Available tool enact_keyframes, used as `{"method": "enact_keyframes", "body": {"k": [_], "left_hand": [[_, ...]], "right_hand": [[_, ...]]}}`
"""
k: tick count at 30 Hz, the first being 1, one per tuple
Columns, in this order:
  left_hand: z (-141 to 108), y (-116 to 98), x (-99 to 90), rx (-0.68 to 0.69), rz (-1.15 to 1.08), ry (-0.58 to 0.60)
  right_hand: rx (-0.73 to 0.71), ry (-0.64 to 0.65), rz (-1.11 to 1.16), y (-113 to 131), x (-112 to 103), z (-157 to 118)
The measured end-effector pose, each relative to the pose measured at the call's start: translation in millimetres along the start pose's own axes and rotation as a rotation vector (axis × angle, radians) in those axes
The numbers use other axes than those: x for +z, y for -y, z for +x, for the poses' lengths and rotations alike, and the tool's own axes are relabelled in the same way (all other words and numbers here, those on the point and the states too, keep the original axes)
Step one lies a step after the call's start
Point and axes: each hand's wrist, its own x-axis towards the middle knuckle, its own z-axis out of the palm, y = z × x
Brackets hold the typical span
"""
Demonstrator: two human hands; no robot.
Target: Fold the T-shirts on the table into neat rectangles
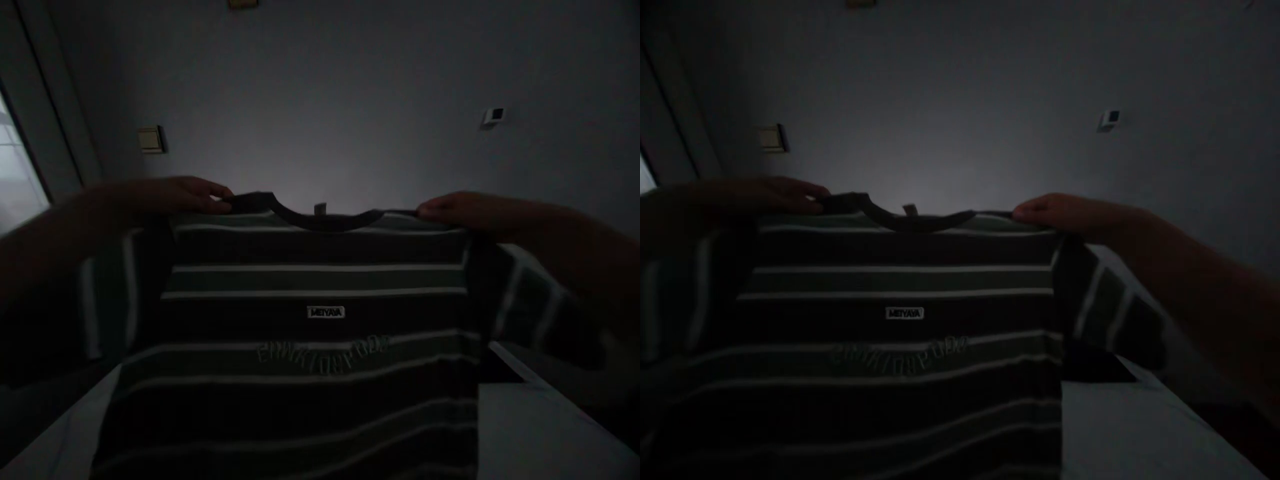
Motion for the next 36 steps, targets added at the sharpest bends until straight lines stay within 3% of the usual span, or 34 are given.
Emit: {"method": "enact_keyframes", "body": {"k": [2,4,6,9,11,13,17,21,25,28,32,36], "left_hand": [[36,35,41.2,-0.014,-0.05,0.152],[69,79,98.9,-0.049,-0.053,0.265],[93,122,163.5,-0.068,0.046,0.295],[113,169,248.2,-0.139,0.218,0.225],[120,187,286.6,-0.193,0.278,0.167],[125,197,311.2,-0.244,0.321,0.107],[134,208,339.6,-0.308,0.399,-0.007],[144,209,359.1,-0.31,0.413,-0.066],[159,203,366.8,-0.328,0.365,-0.071],[168,201,366.1,-0.331,0.336,-0.094],[167,201,369.3,-0.292,0.337,-0.159],[157,191,386.3,-0.257,0.401,-0.297]], "right_hand": [[0.069,0.547,0.06,-35,47,3],[0.128,0.79,0.123,-85,102,-2],[0.126,0.78,0.122,-138,158,-12],[0.145,0.556,0.013,-201,231,-30],[0.175,0.473,-0.019,-227,265,-39],[0.194,0.44,-0.02,-243,285,-42],[0.238,0.394,-0.032,-269,299,-35],[0.3,0.482,-0.024,-288,303,-16],[0.336,0.616,-0.072,-290,311,12],[0.304,0.63,-0.134,-286,321,28],[0.256,0.527,-0.217,-281,332,24],[0.224,0.302,-0.366,-276,336,-8]]}}
